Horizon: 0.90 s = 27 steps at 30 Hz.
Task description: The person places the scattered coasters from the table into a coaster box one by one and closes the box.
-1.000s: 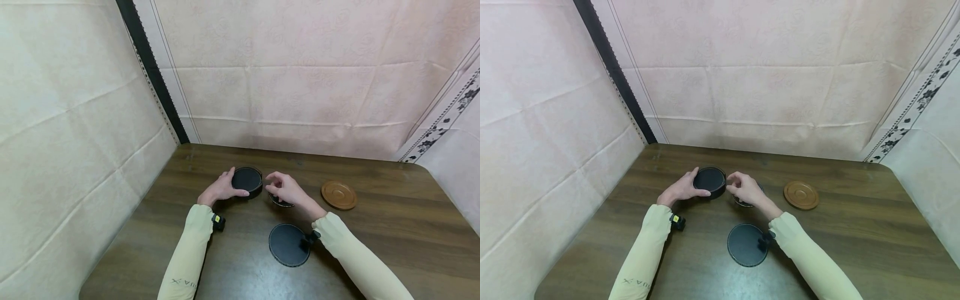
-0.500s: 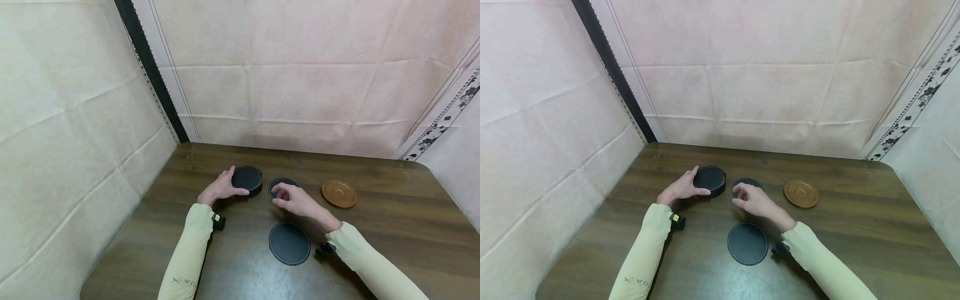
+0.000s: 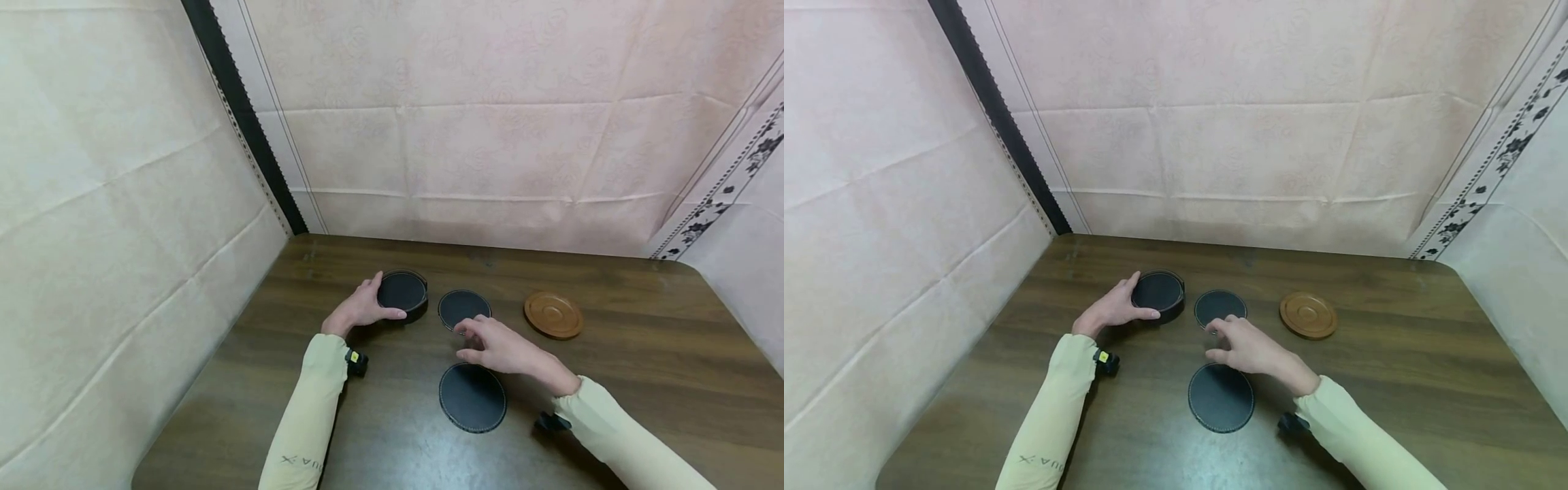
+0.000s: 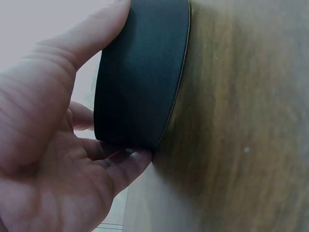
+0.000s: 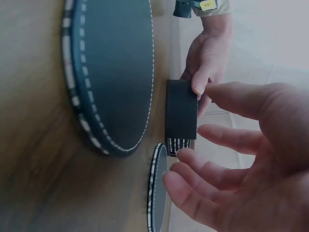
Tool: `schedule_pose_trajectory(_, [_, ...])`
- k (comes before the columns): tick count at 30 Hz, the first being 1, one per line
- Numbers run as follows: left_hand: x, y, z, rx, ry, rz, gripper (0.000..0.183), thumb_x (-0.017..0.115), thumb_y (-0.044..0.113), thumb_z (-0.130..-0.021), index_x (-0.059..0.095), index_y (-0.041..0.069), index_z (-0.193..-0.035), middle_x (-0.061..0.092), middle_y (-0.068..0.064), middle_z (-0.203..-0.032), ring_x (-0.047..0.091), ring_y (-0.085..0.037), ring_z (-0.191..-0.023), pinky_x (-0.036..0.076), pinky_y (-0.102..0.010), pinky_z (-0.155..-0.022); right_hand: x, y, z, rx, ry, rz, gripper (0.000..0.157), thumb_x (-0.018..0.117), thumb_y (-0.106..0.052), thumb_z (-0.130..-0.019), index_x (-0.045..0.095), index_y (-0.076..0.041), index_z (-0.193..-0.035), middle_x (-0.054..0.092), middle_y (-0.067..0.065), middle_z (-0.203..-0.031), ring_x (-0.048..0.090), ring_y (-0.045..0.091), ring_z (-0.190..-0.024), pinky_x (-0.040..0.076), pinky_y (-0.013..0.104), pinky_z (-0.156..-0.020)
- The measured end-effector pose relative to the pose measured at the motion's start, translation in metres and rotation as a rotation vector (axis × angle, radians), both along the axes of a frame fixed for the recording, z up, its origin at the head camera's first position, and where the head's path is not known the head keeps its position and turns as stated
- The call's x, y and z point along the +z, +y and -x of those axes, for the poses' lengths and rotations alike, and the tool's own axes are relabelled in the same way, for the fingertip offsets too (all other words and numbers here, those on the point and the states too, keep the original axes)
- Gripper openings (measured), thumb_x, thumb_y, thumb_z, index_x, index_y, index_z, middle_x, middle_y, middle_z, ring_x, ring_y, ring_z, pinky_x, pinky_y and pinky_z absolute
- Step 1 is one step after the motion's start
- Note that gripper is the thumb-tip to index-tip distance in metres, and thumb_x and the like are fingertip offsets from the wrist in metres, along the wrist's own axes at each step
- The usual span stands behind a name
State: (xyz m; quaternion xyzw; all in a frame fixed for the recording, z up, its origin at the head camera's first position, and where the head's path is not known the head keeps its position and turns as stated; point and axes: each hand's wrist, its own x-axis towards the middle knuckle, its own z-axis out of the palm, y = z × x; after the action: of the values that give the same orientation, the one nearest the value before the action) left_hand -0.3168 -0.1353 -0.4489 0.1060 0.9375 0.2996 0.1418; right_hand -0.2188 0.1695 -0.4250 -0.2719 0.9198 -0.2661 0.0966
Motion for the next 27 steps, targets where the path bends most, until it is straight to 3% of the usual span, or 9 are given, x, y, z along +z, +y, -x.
schedule_pose_trajectory(10, [0.001, 0.0, 0.0, -0.003, 0.001, -0.001, 0.125, 0.074, 0.069, -0.071, 0.003, 0.019, -0.16, 0.015, -0.015, -0.164, 0.024, -0.032, -0.149, 0.03, -0.055, -0.116, 0.0, 0.007, -0.015, -0.045, -0.055, -0.081, 0.049, 0.071, -0.036, -0.089, 0.059, -0.012, -0.13, 0.059, 0.006, -0.109, 0.048, 0.021, -0.101, 0.046, 0.037, -0.079])
schedule_pose_trajectory(27, [0.0, 0.001, -0.001, 0.0, 0.015, 0.006, 0.124, 0.073, 0.071, -0.07, 0.004, 0.02, -0.16, 0.015, -0.015, -0.164, 0.023, -0.033, -0.149, 0.03, -0.056, -0.115, -0.008, 0.011, -0.023, 0.014, -0.092, -0.127, 0.046, 0.076, -0.037, -0.085, 0.063, -0.017, -0.124, 0.056, 0.005, -0.109, 0.051, 0.02, -0.098, 0.046, 0.041, -0.08])
